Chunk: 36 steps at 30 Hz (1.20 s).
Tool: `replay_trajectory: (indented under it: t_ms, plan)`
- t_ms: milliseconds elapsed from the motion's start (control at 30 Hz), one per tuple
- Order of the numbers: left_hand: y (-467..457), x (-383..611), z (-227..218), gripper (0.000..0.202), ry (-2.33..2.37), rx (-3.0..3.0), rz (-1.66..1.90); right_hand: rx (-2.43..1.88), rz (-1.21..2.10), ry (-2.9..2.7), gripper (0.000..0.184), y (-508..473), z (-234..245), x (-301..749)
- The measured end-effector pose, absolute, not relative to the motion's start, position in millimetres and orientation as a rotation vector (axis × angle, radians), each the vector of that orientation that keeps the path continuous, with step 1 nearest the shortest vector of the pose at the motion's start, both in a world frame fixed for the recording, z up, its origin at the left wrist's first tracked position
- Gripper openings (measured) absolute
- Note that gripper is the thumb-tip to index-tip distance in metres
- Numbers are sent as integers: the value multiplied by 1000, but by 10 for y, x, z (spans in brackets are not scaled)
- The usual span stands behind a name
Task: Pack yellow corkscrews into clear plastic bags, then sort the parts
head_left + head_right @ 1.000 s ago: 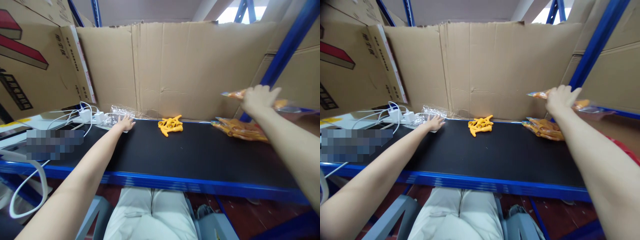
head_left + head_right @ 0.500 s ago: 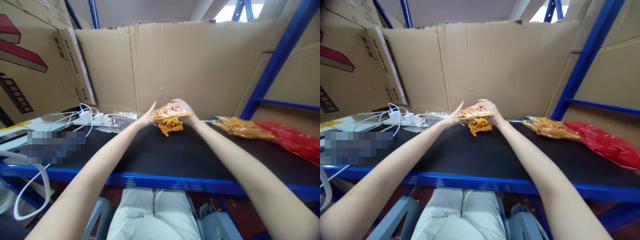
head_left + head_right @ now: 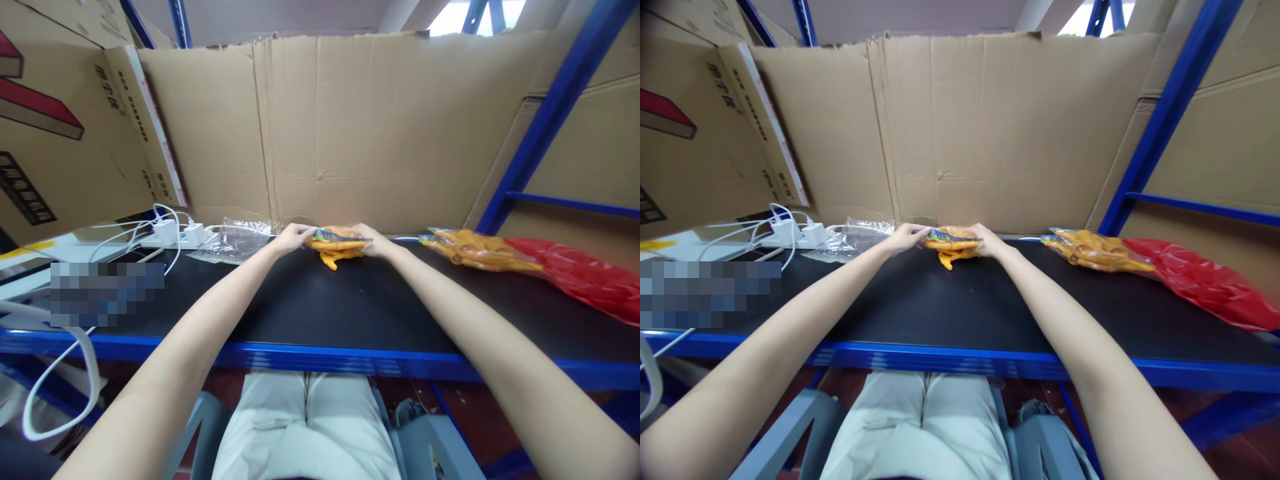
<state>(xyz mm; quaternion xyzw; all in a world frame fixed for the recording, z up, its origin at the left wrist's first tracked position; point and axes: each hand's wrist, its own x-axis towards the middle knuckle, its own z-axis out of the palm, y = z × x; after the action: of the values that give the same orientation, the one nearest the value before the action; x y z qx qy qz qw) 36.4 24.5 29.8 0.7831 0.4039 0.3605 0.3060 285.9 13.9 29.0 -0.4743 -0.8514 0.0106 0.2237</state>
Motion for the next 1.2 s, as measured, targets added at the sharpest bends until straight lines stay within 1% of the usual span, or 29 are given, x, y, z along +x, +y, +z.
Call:
replay_trajectory:
  t_ms: [100,133,167,200,300,333,433,533,600,667,733,800,933,1033,1100,1200]
  plan:
    - [298,338,260,38,1176,2158,953,-1223,173,-2325,76,102,301,2947]
    - [308,333,252,38,1194,2166,972,-1205,183,-2279,82,65,306,2957]
    - [313,330,248,38,1205,2159,987,-1179,184,-2238,84,19,311,2958]
    - [314,332,248,39,1213,2145,994,-1146,178,-2203,79,-33,319,2949]
    - [291,368,270,39,1215,2086,1013,-1077,140,-2126,46,-173,356,2890]
    - [280,392,285,39,1210,2062,1039,-1069,127,-2097,38,-204,376,2868]
    - [256,504,351,40,1161,1922,1222,-1073,126,-1946,29,-241,466,2812]
    - [258,634,445,40,1079,1735,1430,-1207,289,-1731,24,-228,609,2759]
    - [270,691,517,38,1024,1690,1476,-1329,486,-1605,21,-208,720,2714]
    - [286,707,583,37,979,1661,1498,-1294,597,-1495,21,-171,816,2661]
    - [310,686,626,37,940,1639,1563,-1123,542,-1421,20,-110,879,2610]
    - [345,642,639,36,914,1670,1637,-1000,420,-1423,17,-36,911,2569]
    - [434,550,645,37,889,1833,1658,-1092,184,-1508,15,29,981,2515]
    - [471,498,735,41,842,1824,1809,-1064,-10,-1494,17,-35,1089,2471]
    - [454,462,832,42,841,1821,1875,-992,-83,-1509,18,-85,1161,2436]
    - [365,390,969,42,852,1875,1831,-921,-127,-1547,19,-102,1232,2390]
